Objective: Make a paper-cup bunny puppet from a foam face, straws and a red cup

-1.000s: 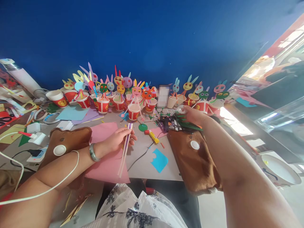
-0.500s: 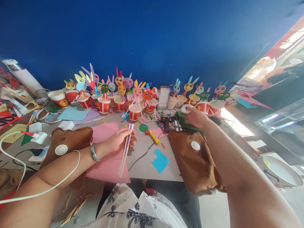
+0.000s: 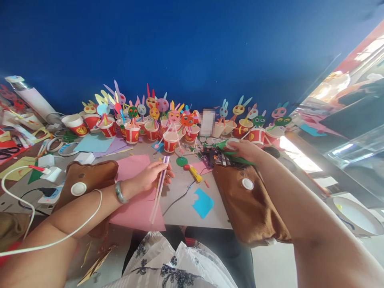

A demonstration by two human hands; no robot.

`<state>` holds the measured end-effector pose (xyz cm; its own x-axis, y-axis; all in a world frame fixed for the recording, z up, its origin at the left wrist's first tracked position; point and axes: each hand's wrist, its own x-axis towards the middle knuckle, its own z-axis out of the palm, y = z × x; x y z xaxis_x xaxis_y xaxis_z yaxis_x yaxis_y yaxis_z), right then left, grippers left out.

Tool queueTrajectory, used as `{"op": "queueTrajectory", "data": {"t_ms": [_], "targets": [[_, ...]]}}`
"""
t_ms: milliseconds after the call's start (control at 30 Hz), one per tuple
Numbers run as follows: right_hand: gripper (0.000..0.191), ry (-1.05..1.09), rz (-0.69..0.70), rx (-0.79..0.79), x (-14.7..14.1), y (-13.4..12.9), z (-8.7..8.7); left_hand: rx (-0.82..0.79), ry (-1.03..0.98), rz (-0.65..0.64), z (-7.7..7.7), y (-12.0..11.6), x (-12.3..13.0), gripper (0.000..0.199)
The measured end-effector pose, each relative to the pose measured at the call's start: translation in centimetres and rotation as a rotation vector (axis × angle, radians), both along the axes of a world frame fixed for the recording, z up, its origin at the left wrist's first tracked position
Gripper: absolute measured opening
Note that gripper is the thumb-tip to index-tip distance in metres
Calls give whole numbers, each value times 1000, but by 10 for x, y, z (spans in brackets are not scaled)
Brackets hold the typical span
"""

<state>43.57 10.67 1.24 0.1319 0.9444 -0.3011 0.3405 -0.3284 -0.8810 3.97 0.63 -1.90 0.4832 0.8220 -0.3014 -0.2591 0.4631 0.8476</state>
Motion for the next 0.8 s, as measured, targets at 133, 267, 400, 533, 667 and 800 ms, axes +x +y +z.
{"op": "queueTrajectory", "data": {"t_ms": [133,267,400,533,667,800], "targets": [[20,4,27,-21,-3,-4,7,3,0,1,0,0,0,20],[26,44,73,-49,-6,-9,14,3,1,3,-1,0,0,19],[22,52,85,-32,-7,-15,19,3,-1,-2,0,0,0,19],[18,25,21,128,-14,-19,18,4,10,8,2,0,0,18],[23,47,40,267,-49,-32,16,10,13,14,3,-1,0,18],[35,153,257,267,-111,-66,12,101,-22,-28,4,-2,-2,24]]}}
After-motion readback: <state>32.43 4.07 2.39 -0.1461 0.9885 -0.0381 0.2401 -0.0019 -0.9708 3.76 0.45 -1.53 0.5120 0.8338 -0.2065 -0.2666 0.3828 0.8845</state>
